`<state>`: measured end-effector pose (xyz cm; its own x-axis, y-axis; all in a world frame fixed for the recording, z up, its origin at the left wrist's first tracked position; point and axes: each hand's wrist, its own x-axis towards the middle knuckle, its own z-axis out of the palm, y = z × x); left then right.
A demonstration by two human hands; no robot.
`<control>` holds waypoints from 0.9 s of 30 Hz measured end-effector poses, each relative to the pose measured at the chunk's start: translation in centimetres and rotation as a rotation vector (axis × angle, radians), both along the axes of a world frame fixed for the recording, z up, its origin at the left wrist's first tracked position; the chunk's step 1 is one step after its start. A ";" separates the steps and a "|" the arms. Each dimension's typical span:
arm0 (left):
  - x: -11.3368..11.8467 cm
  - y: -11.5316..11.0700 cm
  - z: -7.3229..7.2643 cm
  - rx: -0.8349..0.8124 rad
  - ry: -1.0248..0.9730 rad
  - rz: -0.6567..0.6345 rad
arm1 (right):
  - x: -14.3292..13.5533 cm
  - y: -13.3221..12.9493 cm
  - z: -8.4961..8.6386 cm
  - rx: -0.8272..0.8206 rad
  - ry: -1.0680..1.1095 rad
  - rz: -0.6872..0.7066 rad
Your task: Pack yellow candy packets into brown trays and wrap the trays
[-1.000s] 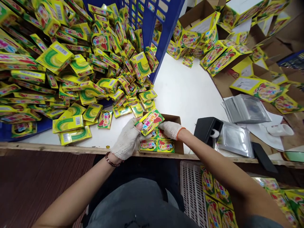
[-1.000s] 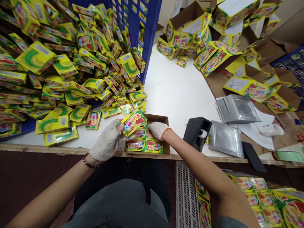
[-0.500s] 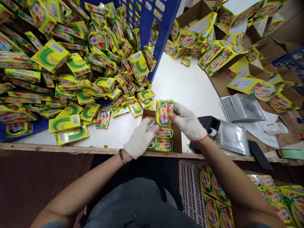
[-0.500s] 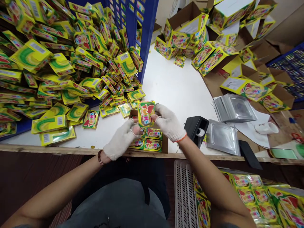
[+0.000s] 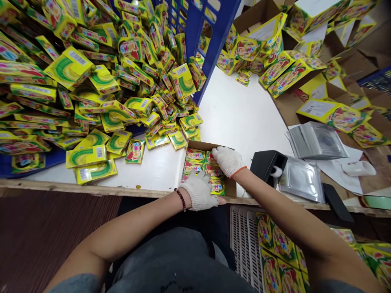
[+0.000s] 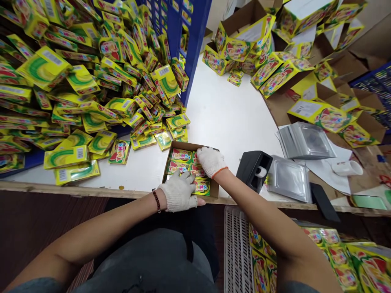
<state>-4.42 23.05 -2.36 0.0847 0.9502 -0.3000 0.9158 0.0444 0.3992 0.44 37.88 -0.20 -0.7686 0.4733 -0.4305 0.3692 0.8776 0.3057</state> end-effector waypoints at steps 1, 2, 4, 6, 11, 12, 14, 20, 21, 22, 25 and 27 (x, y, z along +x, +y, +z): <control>0.1 -0.1 0.0 -0.003 -0.002 -0.001 | 0.2 0.0 -0.4 0.011 0.009 0.000; 0.2 -0.2 0.1 -0.005 -0.001 0.002 | 0.3 -0.1 -0.6 0.015 0.009 0.001; 0.3 -0.2 0.7 0.000 -0.001 0.005 | 0.4 -0.4 -1.1 0.001 -0.019 0.001; -0.1 -0.2 1.5 0.032 -0.029 -0.011 | 0.3 -0.8 -1.4 -0.028 -0.058 -0.011; -6.3 1.4 3.3 0.397 -0.080 0.115 | 0.6 -1.3 -1.9 -0.093 -0.028 -0.072; -8.3 2.1 3.3 0.446 -0.036 0.197 | 0.6 -1.3 -1.9 -0.104 -0.023 -0.065; -12.1 4.2 2.8 0.433 0.074 0.337 | 0.6 -1.4 -2.0 -0.128 -0.029 -0.047; -15.7 10.8 1.3 0.218 0.336 0.451 | 0.3 -1.5 -1.9 -0.186 -0.005 -0.092; -15.4 11.3 1.3 0.206 0.358 0.454 | 0.4 -1.3 -1.9 -0.204 0.014 -0.096; -15.1 11.6 1.3 0.198 0.367 0.458 | 0.6 -1.0 -1.9 -0.227 0.035 -0.100; -15.0 11.3 1.5 0.175 0.373 0.455 | 1.2 0.0 -1.7 -0.336 0.109 -0.106; -15.8 10.3 1.7 0.175 0.376 0.440 | 1.5 0.5 -1.3 -0.417 0.170 -0.097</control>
